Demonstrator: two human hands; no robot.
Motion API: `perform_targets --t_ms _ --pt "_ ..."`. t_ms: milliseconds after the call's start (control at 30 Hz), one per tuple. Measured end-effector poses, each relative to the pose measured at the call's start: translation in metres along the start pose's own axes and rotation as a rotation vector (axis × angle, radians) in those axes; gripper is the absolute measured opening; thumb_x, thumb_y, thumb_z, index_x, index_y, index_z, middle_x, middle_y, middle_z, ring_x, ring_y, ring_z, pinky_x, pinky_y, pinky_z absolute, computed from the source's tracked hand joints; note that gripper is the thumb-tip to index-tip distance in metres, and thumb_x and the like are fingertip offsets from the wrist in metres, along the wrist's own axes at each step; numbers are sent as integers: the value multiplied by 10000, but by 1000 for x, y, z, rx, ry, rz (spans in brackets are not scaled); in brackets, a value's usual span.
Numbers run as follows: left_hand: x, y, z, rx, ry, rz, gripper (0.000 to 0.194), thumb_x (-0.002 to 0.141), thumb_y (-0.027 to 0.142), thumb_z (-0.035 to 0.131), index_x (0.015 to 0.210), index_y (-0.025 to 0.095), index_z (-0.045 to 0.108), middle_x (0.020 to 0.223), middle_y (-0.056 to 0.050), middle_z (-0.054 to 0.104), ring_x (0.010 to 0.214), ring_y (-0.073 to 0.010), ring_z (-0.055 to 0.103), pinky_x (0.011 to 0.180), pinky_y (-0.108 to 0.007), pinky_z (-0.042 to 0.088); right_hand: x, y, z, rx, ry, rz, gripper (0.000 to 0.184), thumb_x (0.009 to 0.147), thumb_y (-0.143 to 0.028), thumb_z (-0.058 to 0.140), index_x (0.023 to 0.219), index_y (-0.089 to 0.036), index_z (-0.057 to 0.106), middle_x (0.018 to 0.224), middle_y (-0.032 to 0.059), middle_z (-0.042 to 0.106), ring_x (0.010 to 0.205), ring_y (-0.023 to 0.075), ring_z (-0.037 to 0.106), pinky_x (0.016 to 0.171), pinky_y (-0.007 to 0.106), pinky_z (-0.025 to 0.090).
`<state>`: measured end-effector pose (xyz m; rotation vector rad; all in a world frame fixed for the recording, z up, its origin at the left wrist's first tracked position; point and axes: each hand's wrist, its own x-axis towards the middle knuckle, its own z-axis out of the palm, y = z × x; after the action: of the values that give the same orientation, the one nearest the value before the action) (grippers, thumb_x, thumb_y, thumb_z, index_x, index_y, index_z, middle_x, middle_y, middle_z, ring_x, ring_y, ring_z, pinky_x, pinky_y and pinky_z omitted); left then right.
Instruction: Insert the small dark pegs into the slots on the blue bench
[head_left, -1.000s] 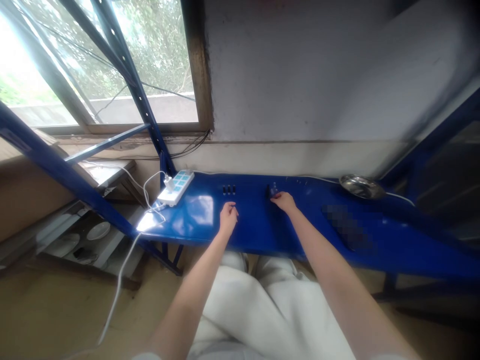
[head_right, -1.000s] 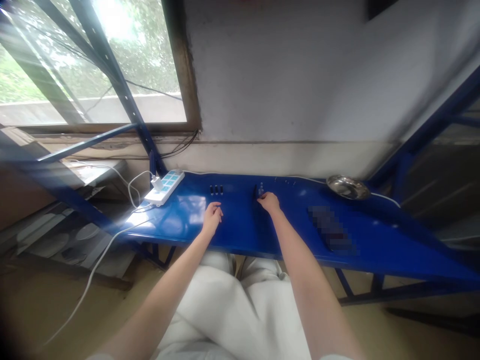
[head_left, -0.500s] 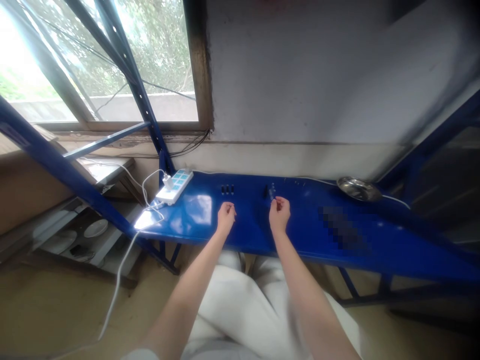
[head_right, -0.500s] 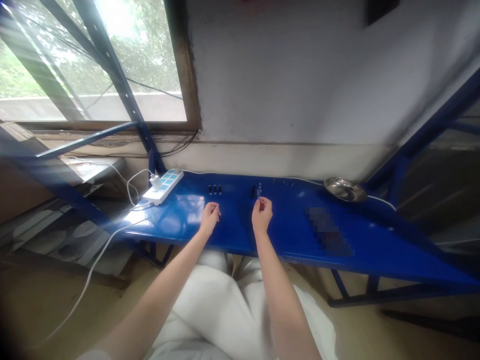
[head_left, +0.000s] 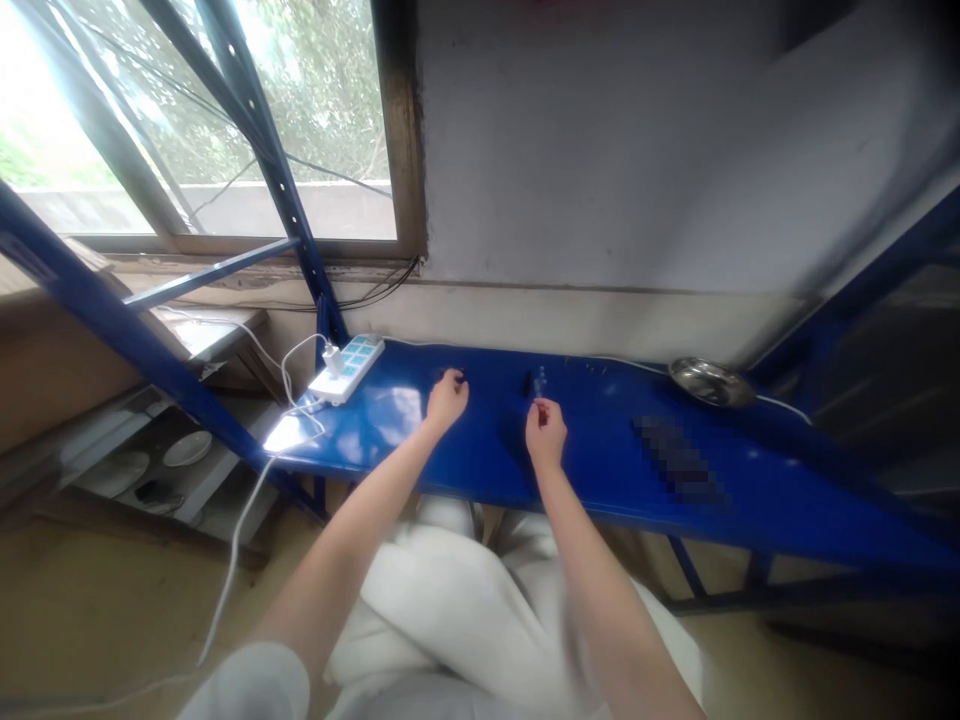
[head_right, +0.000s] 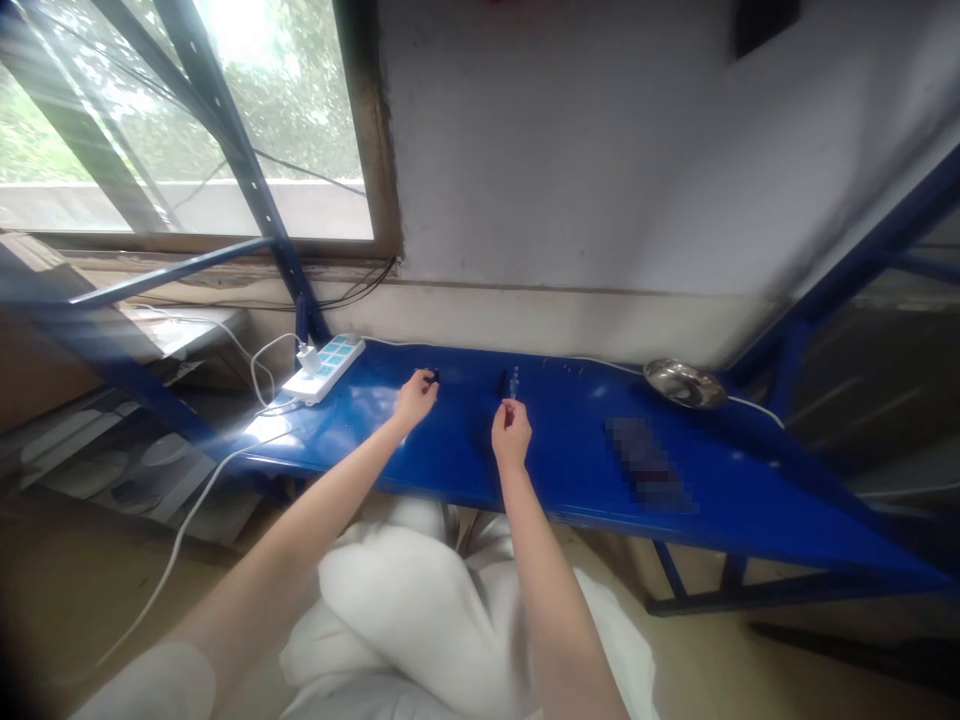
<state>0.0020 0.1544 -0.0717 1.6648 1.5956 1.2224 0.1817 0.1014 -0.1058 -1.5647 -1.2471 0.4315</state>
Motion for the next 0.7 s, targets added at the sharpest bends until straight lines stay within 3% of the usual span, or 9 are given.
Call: perform_targets --t_ms 100,200,467,700 --pt "15 0 6 129 -110 -6 530 701 178 611 1213 156 476 715 -69 628 685 -208 601 686 -288 421 0 1 0 17 12 -9 306 863 -353 356 1044 -161 510 998 106 613 893 168 583 785 265 462" --pt "21 -2 14 171 -97 -48 648 682 136 610 1293 120 396 775 -116 644 755 -248 627 754 -328 421 0 2 0 13 2 -1 314 864 -360 352 1049 -161 510 1004 108 613 897 170 584 777 265 464" --pt "27 -4 24 225 -119 -120 668 715 112 564 1342 82 334 816 -183 655 830 -296 637 802 -385 416 0 3 0 45 -7 -27 310 853 -375 369 1026 -169 523 980 108 622 885 181 590 782 285 467" --pt "31 2 29 543 -285 -86 680 822 167 443 1420 82 129 1009 -237 621 966 -311 603 851 -426 410 1 6 2 104 29 -35 316 832 -401 408 992 -165 545 939 103 629 842 191 594 750 318 478"
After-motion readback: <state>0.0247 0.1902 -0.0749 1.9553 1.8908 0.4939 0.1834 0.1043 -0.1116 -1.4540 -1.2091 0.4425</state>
